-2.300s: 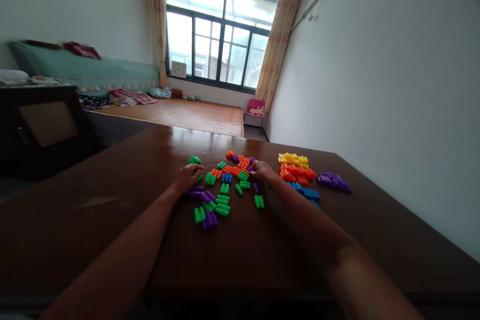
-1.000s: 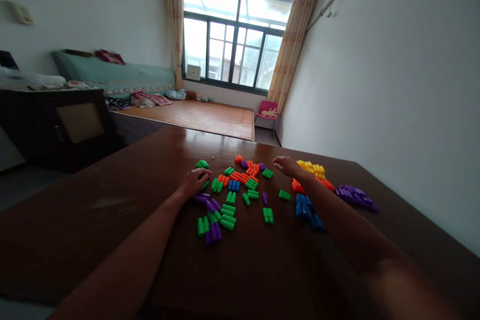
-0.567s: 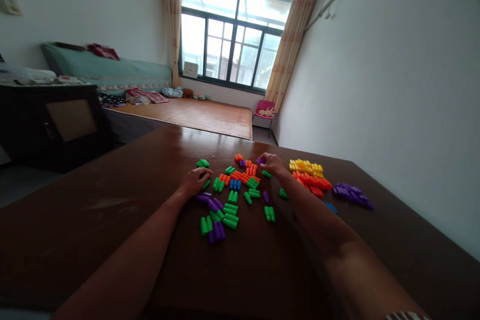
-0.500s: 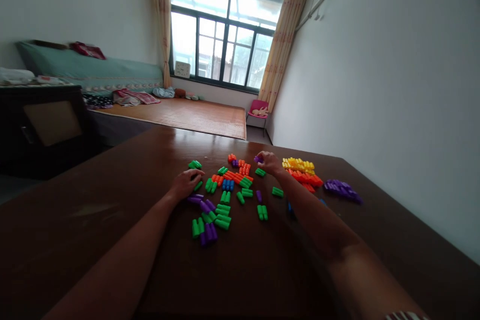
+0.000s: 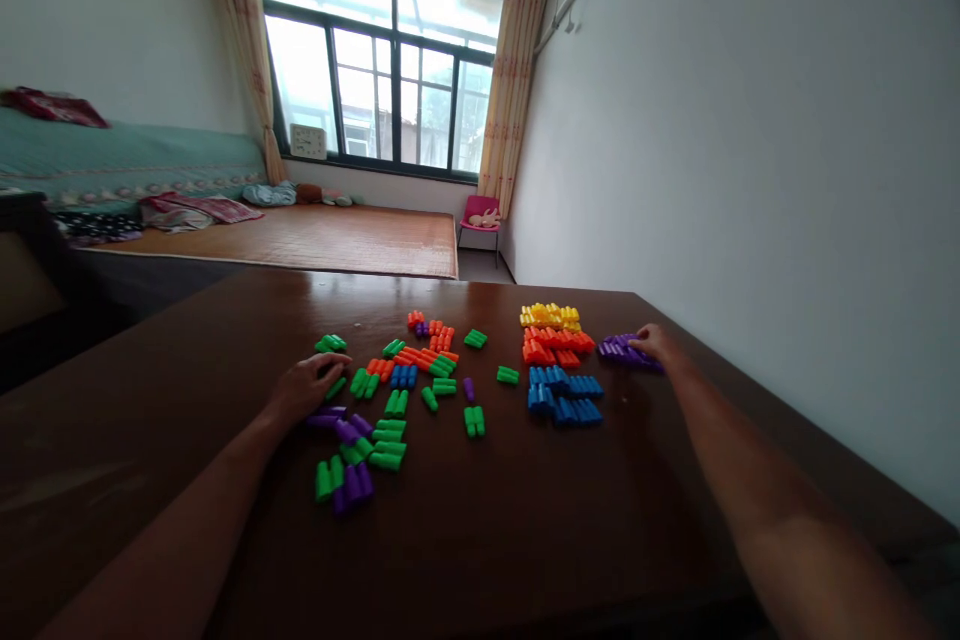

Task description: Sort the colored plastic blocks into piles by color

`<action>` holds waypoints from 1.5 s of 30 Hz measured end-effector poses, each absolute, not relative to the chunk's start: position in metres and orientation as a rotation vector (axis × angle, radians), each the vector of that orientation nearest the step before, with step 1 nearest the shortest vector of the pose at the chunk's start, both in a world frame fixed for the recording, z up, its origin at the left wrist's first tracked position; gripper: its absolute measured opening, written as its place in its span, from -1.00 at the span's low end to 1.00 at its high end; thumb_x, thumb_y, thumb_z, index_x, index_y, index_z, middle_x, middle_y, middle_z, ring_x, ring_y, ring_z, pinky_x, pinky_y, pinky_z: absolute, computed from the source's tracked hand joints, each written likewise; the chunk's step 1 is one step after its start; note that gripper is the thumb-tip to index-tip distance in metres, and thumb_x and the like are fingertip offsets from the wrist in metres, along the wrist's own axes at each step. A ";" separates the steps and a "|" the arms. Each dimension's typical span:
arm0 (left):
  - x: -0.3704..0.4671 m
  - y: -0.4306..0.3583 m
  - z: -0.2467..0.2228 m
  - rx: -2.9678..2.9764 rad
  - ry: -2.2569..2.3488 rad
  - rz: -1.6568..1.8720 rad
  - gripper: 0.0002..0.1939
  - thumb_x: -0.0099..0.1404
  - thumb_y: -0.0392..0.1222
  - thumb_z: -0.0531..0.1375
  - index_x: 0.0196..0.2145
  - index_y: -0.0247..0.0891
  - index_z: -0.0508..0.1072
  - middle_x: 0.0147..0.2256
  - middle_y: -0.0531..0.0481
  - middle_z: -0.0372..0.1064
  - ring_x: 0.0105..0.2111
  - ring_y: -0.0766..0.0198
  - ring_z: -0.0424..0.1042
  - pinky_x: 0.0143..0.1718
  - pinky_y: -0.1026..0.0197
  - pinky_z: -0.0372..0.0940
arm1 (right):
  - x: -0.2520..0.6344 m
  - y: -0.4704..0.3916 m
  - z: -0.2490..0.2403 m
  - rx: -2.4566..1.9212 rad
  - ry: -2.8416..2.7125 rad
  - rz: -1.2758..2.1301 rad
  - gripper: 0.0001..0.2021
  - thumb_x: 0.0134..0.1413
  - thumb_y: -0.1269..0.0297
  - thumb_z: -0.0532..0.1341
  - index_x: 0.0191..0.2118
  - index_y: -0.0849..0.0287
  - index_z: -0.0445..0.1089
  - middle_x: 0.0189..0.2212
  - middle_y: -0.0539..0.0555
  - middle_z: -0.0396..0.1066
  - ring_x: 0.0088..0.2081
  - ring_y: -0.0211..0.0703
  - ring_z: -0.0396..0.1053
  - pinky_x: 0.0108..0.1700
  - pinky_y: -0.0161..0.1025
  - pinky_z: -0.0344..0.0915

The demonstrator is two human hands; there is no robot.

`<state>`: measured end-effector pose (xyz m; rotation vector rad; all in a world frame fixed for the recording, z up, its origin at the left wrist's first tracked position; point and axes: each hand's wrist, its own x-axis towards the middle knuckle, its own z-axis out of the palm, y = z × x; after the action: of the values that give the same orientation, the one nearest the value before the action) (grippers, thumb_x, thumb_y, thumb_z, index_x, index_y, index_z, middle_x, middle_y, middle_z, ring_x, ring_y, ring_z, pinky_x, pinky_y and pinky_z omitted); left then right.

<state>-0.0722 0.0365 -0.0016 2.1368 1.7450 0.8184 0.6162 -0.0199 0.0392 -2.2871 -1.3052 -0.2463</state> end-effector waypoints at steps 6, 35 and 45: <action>-0.068 0.031 0.003 2.124 1.711 0.861 -0.56 0.16 0.12 0.05 -0.17 -0.12 0.56 -0.13 0.01 0.53 -0.14 0.08 0.48 -0.08 0.19 0.32 | 0.605 -0.010 0.042 -2.416 -1.356 -0.215 -0.74 -0.13 0.07 0.34 -0.36 0.16 0.47 -0.33 0.19 0.51 -0.30 -0.07 0.47 -0.27 -0.21 0.31; -0.057 0.012 0.013 2.104 1.712 0.872 -0.68 0.24 -0.06 0.06 -0.19 -0.14 0.56 -0.12 -0.03 0.51 -0.12 0.11 0.47 -0.11 0.18 0.31 | 0.216 0.098 0.069 -1.683 -2.389 0.273 -0.81 -0.05 0.28 0.35 -0.24 0.10 0.52 -0.30 0.01 0.53 -0.30 -0.22 0.44 -0.33 -0.40 0.27; -0.068 0.029 0.005 2.133 1.647 0.845 -0.55 0.16 0.13 0.05 -0.17 -0.13 0.55 -0.12 0.00 0.53 -0.12 0.09 0.47 -0.07 0.18 0.31 | 0.372 0.039 0.095 -1.621 -1.859 0.225 -0.72 -0.06 0.09 0.31 -0.25 0.16 0.49 -0.39 0.03 0.51 -0.37 -0.24 0.41 -0.34 -0.36 0.29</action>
<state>-0.0679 0.0289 0.0046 2.1334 1.6465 0.8455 0.3721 0.0392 0.0950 -1.6206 -1.8594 0.2251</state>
